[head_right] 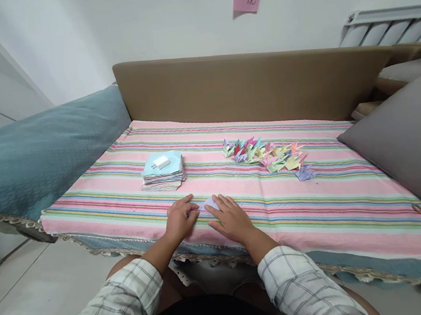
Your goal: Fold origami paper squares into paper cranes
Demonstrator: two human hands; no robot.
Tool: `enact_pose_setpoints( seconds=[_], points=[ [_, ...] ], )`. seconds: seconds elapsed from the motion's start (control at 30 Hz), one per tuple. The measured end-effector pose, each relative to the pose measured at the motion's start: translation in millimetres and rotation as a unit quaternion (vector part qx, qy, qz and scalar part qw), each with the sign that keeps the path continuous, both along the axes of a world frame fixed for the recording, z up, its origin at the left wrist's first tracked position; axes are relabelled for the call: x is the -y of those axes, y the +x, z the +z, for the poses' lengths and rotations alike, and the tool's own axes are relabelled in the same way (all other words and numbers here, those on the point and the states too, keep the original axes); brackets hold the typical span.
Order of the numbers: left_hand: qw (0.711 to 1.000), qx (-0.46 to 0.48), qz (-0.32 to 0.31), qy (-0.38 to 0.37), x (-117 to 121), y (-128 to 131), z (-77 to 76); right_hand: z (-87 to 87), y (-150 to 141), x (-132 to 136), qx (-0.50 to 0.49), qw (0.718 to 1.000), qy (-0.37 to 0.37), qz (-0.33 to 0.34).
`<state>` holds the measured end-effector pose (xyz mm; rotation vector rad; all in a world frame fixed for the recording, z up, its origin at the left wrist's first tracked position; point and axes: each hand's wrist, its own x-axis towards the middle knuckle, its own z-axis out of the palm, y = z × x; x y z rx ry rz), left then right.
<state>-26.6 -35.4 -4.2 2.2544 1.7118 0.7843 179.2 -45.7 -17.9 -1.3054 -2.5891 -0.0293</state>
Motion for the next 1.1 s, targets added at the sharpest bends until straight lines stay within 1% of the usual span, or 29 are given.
enact_pose_setpoints(
  seconds=[0.23, 0.5, 0.73, 0.9, 1.1],
  points=[
    [0.999, -0.017, -0.017, -0.027, -8, -1, 3.1, 1.4, 0, 0, -0.013, 1.0, -0.009, 0.007],
    [0.997, -0.032, -0.025, -0.062, -15, -1, 10.6, 1.1, 0, -1, -0.026, 0.999, -0.029, 0.006],
    [0.993, -0.026, -0.076, -0.092, -21, 1, 19.8, 2.5, -1, -5, -0.062, 0.997, -0.045, -0.013],
    [0.988, -0.02, -0.11, -0.102, -28, 1, 19.7, -0.7, -2, -10, -0.089, 0.994, -0.048, -0.031],
    [0.983, -0.054, -0.113, -0.132, -32, 1, 22.3, -2.6, -2, -11, -0.081, 0.995, -0.044, -0.034]
  ],
)
